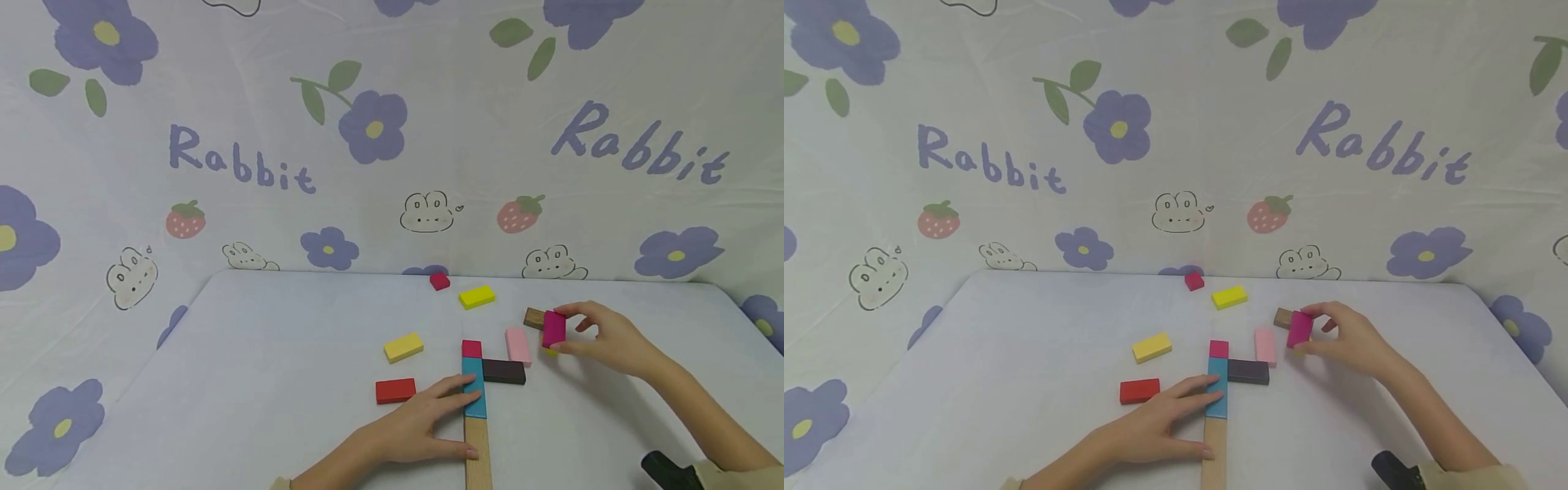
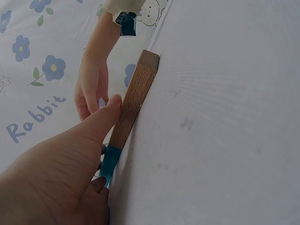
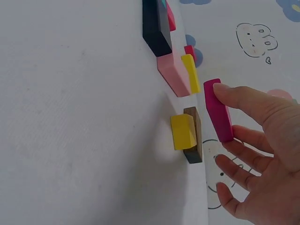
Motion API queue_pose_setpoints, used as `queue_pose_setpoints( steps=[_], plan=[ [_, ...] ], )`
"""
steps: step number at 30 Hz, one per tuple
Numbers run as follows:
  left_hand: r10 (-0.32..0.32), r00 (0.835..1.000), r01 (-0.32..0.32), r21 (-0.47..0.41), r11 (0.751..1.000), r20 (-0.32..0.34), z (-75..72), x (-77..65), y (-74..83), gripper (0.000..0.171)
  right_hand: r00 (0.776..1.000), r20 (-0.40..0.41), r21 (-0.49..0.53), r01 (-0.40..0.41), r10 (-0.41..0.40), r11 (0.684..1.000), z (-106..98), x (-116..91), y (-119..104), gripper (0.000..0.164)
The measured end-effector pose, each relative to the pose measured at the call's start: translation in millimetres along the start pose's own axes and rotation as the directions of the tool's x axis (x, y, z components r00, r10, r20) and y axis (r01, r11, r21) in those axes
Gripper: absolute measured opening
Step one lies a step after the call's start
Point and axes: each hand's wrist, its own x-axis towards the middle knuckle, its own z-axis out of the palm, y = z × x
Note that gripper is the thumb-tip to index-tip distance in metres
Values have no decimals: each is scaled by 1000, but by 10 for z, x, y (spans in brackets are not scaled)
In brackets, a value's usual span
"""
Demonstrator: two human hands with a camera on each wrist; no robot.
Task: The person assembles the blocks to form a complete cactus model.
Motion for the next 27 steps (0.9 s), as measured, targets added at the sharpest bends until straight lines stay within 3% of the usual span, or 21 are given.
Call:
queue_pose_setpoints(
  steps=[27],
  plan=[
    [21,1000,-21,-6,1000,5,-3,8,-26,75,998,48,15,35,-36,999,100,378,-124,65]
  ],
)
